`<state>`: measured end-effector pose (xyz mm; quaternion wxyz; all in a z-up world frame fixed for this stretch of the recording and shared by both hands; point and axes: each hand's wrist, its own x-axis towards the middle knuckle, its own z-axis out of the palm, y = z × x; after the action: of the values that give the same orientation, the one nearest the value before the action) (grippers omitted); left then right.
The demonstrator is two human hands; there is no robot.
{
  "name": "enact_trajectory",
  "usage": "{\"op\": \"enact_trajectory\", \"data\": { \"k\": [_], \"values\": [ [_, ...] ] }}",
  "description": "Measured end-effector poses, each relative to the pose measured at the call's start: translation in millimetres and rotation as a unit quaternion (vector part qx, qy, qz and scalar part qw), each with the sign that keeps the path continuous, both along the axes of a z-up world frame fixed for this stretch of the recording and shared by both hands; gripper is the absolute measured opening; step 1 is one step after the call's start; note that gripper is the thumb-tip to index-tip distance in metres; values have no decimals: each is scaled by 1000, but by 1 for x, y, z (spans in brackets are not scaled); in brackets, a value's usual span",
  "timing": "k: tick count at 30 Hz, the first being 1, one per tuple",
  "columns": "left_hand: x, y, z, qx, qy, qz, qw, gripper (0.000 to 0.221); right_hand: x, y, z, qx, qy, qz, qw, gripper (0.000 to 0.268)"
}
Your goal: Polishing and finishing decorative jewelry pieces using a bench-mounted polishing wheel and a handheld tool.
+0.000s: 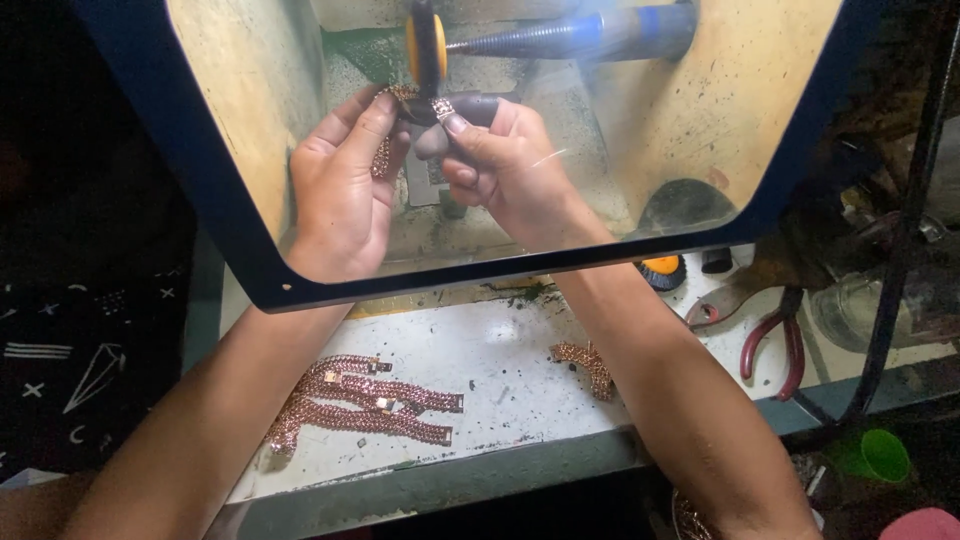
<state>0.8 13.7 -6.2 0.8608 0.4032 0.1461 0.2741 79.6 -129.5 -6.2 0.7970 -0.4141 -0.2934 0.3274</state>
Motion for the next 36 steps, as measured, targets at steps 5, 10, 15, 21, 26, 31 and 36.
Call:
{"op": "enact_trajectory", "data": {
  "k": [5,10,15,21,26,31,36],
  "values": [
    [-6,-2,2,11,-1,-1,1000,22,-5,-1,4,-25,-64,-31,997,27],
    [-20,-5,15,49,-3,-26,998,22,-8,-13,17,-58,-161,-28,985,35],
    [-16,-8,4,150,-37,-39,987,29,-8,-22,24,-104,-152,-46,982,37],
    [-11,-13,0,94,24,-30,995,27,-8,-13,14,-123,-61,-125,983,20],
    [-2,-14,6,47,16,-31,998,22,-4,1,4,-87,47,-141,985,24],
    [2,-11,9,31,12,-27,999,23,1,9,-5,-47,82,-151,984,24],
    [-2,-5,10,46,18,-20,999,23,-1,18,-5,-45,30,-138,989,24]
  ]
}}
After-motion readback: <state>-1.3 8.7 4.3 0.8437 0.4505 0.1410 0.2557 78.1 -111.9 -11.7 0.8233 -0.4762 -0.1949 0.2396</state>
